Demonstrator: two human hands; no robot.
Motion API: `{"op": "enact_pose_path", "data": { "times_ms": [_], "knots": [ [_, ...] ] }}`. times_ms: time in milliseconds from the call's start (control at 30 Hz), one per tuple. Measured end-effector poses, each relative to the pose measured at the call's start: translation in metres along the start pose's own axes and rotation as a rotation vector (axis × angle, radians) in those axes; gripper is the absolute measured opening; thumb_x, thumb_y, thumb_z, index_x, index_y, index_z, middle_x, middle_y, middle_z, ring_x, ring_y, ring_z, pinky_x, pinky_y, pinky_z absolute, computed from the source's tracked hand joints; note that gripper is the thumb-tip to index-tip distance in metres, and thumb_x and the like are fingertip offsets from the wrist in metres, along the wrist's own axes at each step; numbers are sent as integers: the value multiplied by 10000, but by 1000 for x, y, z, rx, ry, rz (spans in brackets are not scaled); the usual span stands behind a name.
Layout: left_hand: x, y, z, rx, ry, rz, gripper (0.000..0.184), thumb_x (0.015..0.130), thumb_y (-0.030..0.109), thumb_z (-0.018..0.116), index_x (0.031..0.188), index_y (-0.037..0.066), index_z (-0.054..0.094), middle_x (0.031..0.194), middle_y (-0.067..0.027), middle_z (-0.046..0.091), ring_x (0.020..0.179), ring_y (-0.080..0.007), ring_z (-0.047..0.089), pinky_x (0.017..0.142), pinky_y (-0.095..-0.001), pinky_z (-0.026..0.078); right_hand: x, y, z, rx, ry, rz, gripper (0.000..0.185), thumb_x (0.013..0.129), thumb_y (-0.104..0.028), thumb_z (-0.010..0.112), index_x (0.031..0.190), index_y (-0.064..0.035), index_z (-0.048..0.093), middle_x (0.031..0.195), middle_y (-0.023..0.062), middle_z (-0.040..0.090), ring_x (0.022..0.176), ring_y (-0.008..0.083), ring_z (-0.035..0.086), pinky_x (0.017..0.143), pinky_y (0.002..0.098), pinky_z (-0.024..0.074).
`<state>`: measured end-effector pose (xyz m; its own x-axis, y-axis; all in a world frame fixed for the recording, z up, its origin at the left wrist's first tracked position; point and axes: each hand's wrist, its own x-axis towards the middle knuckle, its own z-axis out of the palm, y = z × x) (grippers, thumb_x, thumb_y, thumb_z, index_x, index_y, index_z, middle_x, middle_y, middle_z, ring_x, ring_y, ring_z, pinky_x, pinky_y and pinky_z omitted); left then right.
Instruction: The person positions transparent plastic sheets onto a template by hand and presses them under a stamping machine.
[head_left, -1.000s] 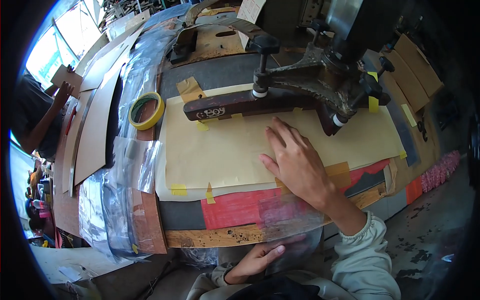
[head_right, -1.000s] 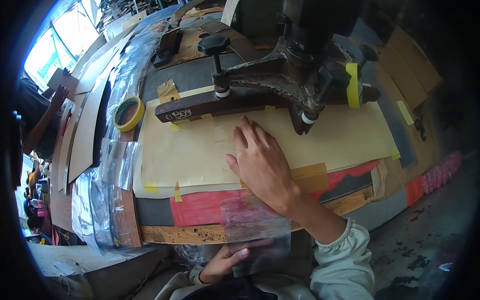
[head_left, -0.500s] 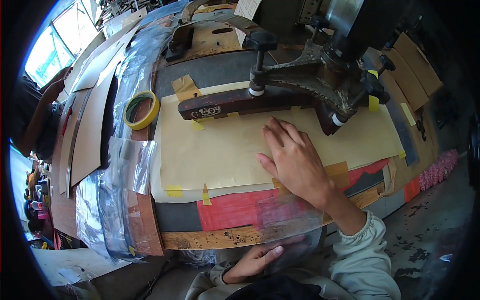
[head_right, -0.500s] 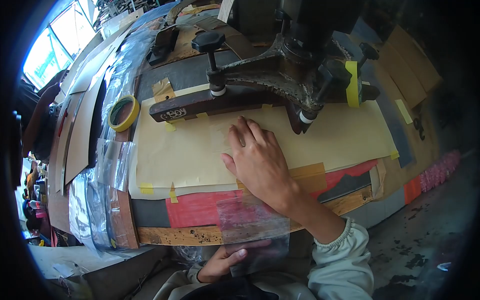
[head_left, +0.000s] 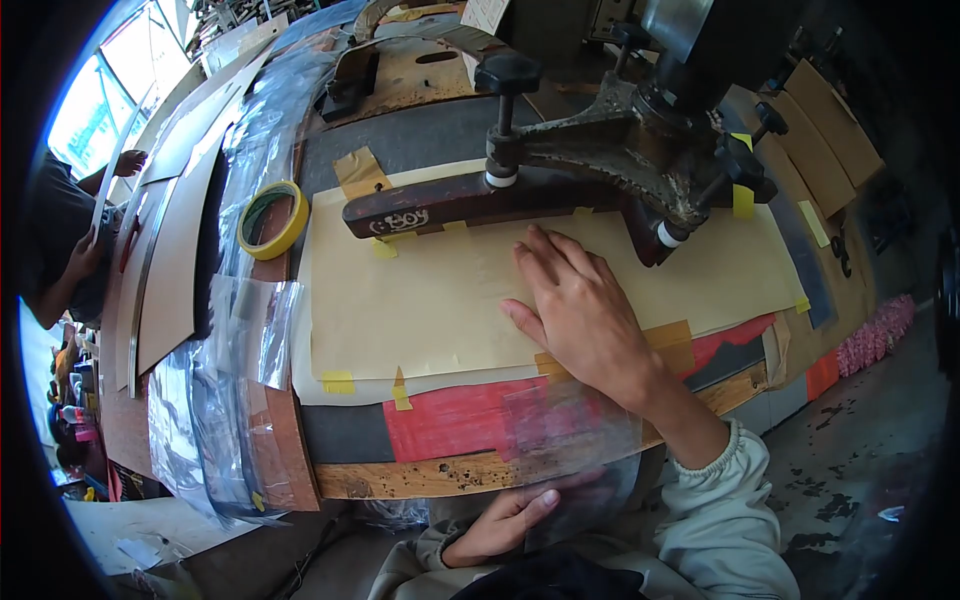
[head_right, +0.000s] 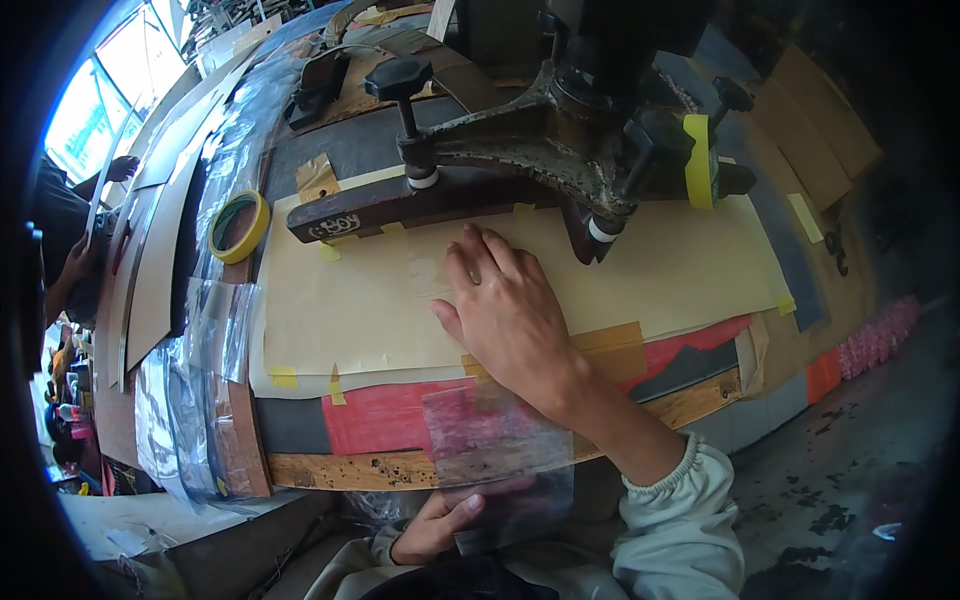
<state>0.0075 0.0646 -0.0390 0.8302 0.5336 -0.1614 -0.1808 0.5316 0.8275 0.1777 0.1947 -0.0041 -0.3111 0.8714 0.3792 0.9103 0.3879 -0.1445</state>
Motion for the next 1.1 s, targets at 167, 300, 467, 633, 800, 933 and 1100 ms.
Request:
{"op": "enact_pose_path", "data": {
  "times_ms": [167,300,467,633,800,933,1100],
  "knots": [
    [-2,-3,2,-75,39,-65,489,1007,291,302,1354,-46,369,1376,-97,434,1309,-197,334,1104,-330,179,2,2,0,7,16,-5,441,829,-280,610,1108,51,525,1235,233,515,1158,317,480,924,394,414],
    [-1,-6,0,-13,28,-18,491,1008,295,296,1344,-53,382,1391,-92,416,1307,-190,335,1099,-325,192,2,2,1,13,14,3,459,841,-282,599,1137,59,517,1251,235,498,1143,327,494,939,392,418],
    [-2,-4,-2,-53,-2,-41,486,1006,297,309,1346,-41,388,1396,-92,411,1310,-187,329,1095,-320,194,3,-7,-9,192,-89,159,467,824,-246,620,1133,89,516,1129,227,526,1089,343,516,958,383,414],
    [-1,-1,4,-48,83,-46,489,979,316,376,1306,-39,448,1357,-114,457,1272,-205,385,1077,-332,225,3,-6,-3,4,-37,27,467,836,-229,610,1152,96,496,1119,216,478,1033,343,533,876,381,478],
    [-2,0,6,-199,81,-107,506,970,310,397,1305,-68,430,1343,-148,466,1253,-230,421,1071,-344,256,4,-5,-1,-8,-76,40,475,850,-224,596,1186,91,479,1166,236,449,1046,363,527,846,384,509],
    [-1,-5,6,-249,67,-119,522,974,304,384,1321,-86,390,1353,-164,448,1267,-252,411,1081,-354,256,4,-3,-1,-29,-32,6,473,833,-234,612,1129,114,491,1136,268,477,1050,356,541,919,376,453],
    [1,0,7,-203,66,-134,536,978,318,368,1327,-89,376,1360,-171,436,1273,-265,406,1084,-360,253,5,-2,-1,-26,-18,1,471,816,-233,631,1094,125,501,1126,284,489,1039,347,551,944,364,432]
  ]
}}
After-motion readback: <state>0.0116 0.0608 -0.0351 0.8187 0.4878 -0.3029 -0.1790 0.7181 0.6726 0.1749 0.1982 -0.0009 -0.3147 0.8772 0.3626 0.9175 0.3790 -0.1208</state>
